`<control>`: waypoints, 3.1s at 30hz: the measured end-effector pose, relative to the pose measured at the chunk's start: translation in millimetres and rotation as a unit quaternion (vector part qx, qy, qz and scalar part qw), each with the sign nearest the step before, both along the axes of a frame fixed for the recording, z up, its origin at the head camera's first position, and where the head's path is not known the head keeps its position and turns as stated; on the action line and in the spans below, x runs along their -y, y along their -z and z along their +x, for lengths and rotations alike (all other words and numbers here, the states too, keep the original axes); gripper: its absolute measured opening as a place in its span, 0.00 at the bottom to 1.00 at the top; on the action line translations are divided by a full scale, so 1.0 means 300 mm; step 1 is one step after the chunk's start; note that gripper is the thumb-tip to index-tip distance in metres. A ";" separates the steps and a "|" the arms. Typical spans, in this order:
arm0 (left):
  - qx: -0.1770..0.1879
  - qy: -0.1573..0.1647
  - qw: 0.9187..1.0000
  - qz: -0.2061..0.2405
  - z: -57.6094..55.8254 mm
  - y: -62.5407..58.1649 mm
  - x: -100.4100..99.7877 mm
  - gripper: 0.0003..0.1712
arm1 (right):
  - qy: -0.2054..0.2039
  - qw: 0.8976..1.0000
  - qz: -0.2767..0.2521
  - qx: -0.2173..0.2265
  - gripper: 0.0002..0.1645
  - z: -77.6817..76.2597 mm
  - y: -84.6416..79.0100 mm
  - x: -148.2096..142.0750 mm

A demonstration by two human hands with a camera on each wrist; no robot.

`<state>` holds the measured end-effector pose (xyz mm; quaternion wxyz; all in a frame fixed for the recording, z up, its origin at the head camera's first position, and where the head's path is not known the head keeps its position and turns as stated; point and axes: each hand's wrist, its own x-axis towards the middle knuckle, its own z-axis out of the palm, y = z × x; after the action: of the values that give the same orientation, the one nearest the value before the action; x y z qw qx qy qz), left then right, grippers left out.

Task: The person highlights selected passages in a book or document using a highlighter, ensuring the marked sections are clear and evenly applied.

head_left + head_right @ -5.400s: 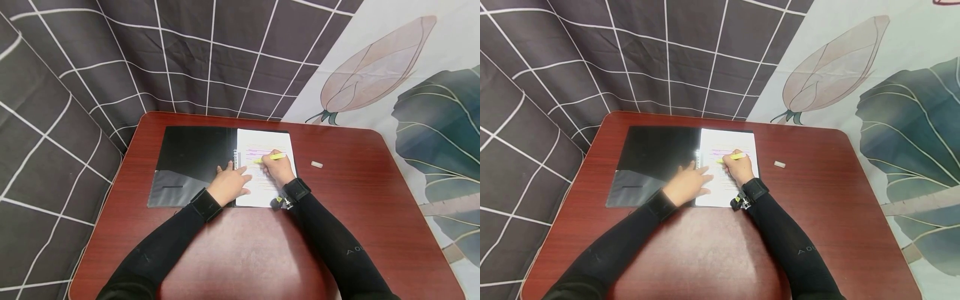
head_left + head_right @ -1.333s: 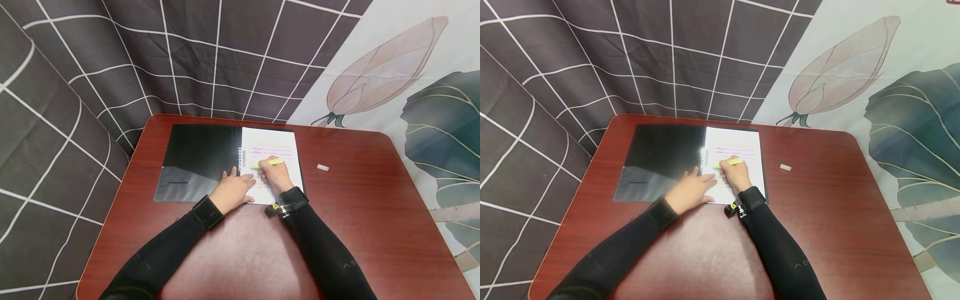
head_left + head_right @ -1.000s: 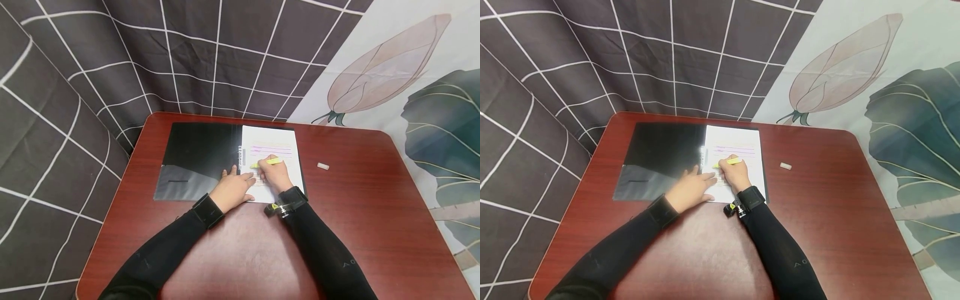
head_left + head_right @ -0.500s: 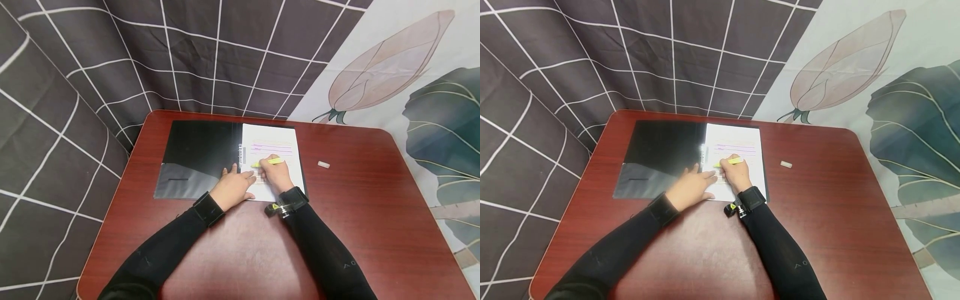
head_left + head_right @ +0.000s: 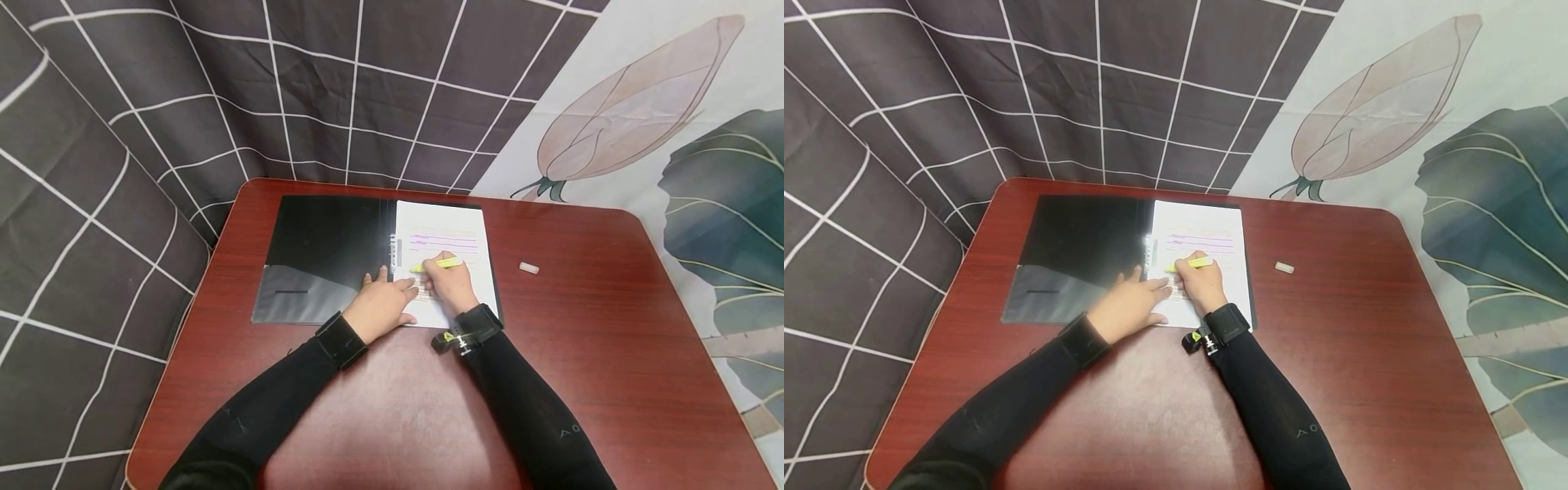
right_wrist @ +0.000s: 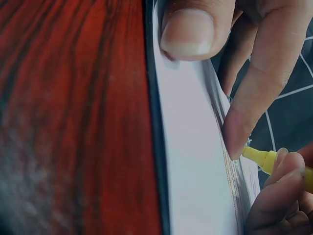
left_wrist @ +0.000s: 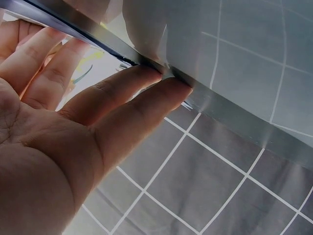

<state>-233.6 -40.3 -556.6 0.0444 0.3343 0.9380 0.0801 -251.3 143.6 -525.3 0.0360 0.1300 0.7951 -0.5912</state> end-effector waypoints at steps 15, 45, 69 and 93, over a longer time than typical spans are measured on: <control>0.004 0.000 1.000 -0.003 -0.002 0.001 -0.003 0.41 | -0.026 0.999 0.030 -0.009 0.11 -0.007 -0.002 -0.015; 0.013 -0.005 1.000 -0.001 -0.007 -0.002 -0.006 0.41 | -0.009 0.999 0.032 0.007 0.06 0.005 -0.022 -0.043; 0.016 -0.008 1.000 -0.004 0.000 -0.011 -0.006 0.41 | 0.001 1.000 0.011 0.005 0.07 0.011 -0.018 -0.065; 0.020 -0.010 1.000 -0.006 0.006 -0.017 -0.005 0.42 | 0.015 1.000 0.002 0.005 0.09 0.029 -0.025 -0.102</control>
<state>-231.7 -38.7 -551.6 0.0641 0.3227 0.9408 0.0820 -242.6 174.4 -517.7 0.0306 0.1445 0.7939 -0.5899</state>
